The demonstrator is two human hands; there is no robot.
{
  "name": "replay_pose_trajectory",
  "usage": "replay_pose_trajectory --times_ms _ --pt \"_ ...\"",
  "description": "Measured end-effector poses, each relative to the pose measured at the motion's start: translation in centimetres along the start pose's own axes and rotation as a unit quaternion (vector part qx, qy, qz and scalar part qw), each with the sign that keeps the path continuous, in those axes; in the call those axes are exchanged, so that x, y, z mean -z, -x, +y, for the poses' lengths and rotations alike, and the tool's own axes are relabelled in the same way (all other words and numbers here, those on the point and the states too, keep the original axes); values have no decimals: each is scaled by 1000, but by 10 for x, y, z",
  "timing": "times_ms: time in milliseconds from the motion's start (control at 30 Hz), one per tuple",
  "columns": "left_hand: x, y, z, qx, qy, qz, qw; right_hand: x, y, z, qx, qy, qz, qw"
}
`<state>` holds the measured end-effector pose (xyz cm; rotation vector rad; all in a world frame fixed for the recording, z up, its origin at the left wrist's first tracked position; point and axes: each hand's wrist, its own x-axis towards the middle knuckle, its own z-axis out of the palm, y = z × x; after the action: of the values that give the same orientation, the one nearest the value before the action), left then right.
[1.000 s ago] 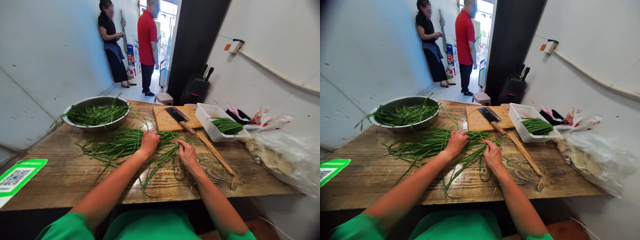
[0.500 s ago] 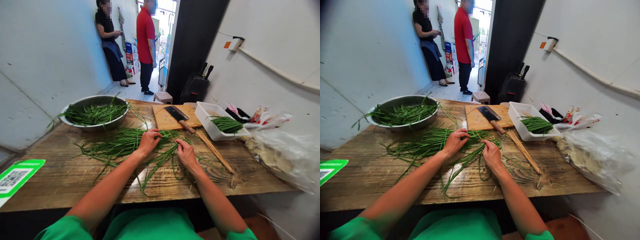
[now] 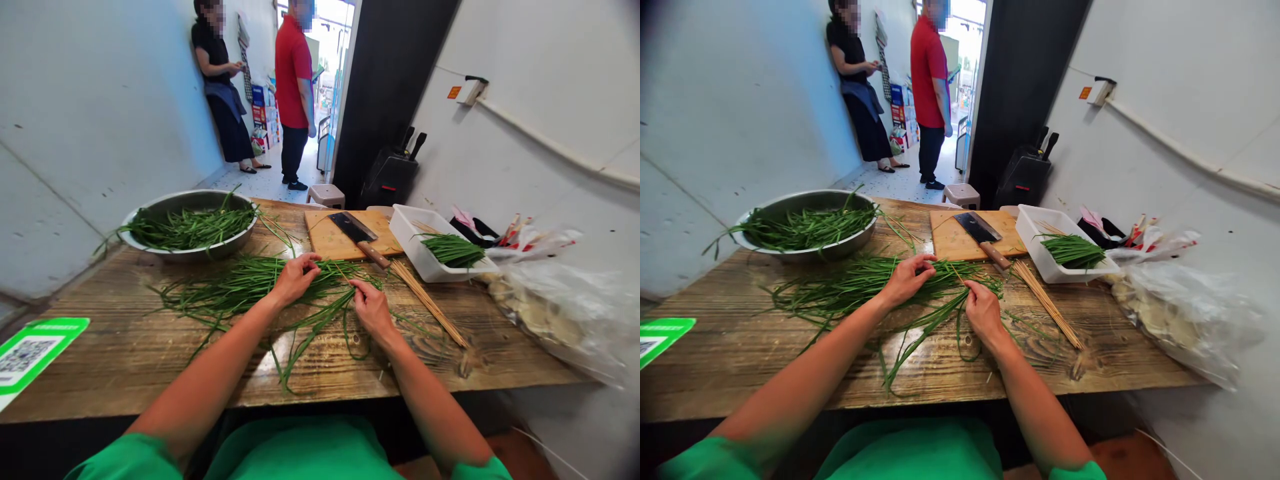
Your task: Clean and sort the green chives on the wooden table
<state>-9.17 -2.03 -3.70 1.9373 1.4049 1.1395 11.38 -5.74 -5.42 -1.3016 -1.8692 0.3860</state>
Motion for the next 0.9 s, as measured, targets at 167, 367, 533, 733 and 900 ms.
replay_pose_trajectory --times_ms 167,367,533,733,900 --pt "-1 2 1 6 -42 8 999 -1 0 -2 22 -11 -1 1000" --pt "0 1 1 23 -37 9 999 -3 2 -2 43 -11 -15 999" --pt "-1 0 2 46 1 4 999 -7 2 0 59 -18 -22 998" --pt "-2 0 -1 56 16 -5 998 -8 3 0 53 -15 -25 998" --pt "-4 1 -3 66 35 -4 997 -10 2 1 51 -12 -31 998"
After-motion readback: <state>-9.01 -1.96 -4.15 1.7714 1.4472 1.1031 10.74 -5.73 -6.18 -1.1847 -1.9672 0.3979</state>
